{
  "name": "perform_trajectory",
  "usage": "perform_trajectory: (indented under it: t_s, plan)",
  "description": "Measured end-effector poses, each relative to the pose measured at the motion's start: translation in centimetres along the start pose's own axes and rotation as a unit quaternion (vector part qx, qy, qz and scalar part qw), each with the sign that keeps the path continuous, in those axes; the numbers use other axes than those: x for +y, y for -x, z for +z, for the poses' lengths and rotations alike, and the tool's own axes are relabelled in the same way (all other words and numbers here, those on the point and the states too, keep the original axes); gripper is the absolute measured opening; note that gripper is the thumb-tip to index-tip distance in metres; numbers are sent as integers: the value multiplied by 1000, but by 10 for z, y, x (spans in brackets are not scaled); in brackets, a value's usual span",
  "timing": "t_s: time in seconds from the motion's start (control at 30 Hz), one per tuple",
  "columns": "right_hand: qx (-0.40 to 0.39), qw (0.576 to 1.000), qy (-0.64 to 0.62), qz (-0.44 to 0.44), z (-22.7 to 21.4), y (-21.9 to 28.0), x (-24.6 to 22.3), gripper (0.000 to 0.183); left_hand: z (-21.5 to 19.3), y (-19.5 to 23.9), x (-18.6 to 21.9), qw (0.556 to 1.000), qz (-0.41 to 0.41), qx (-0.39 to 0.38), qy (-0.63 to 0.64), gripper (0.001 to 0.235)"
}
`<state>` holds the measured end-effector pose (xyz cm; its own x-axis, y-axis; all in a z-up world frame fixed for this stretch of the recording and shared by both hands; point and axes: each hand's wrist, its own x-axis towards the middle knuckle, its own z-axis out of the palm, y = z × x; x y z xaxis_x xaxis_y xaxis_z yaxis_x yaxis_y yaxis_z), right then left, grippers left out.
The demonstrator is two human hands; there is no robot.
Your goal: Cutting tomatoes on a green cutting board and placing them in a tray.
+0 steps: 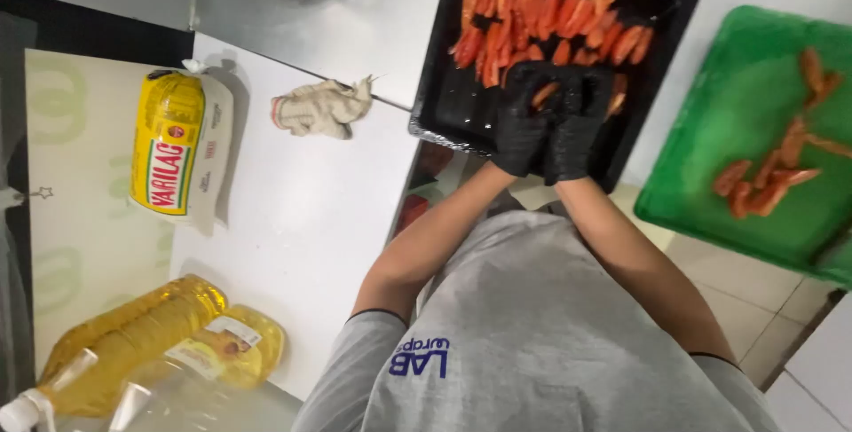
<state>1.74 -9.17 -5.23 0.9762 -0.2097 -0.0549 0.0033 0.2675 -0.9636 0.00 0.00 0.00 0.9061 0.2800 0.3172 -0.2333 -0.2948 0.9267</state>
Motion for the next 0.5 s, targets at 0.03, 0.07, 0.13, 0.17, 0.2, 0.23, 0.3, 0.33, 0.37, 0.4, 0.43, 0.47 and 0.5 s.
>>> perform_trajectory:
  t_s: [0.03, 0.07, 0.13, 0.17, 0.2, 0.23, 0.3, 0.33, 0.37, 0.4, 0.43, 0.47, 0.5]
  plan:
    - [3, 1000, 2, 2, 5, 5, -10, 16, -5, 0, -1, 1000, -3, -2, 1, 53]
    - [2, 998, 53, -24, 11, 10, -20, 18, -10, 1, -1, 997, 3, -29, -75, 50]
    - [6, 993, 102, -57, 19, 11, -30, 19, -17, -4, -16, 987, 17, -59, -148, 47]
    - [1, 981, 156, -113, 20, 13, -30, 24, -21, -2, -28, 983, 57, -89, -152, 48]
    - [-5, 963, 211, -167, 20, 15, -30, 30, -23, -1, -40, 976, 97, -118, -156, 49]
    - [3, 962, 214, -168, 23, 17, -35, 30, -32, -6, -33, 976, 99, -124, -151, 49]
    - [-21, 908, 341, -241, 25, 21, -44, 34, -49, -15, -18, 947, 78, -212, -227, 40]
    - [-12, 907, 346, -240, 25, 22, -48, 34, -51, -12, -38, 946, 81, -220, -222, 40]
    - [-24, 876, 410, -253, 24, 23, -51, 31, -53, -8, -58, 930, 106, -232, -266, 35]
    - [-37, 840, 473, -264, 24, 24, -56, 27, -55, -4, -77, 910, 131, -242, -309, 30]
    - [-31, 839, 475, -263, 19, 23, -56, 27, -69, -13, -61, 910, 134, -246, -306, 30]
    - [-44, 795, 536, -279, 14, 22, -57, 23, -83, -21, -44, 911, 116, -269, -291, 31]
    - [-59, 747, 594, -293, 8, 21, -59, 18, -98, -30, -27, 911, 96, -290, -276, 32]
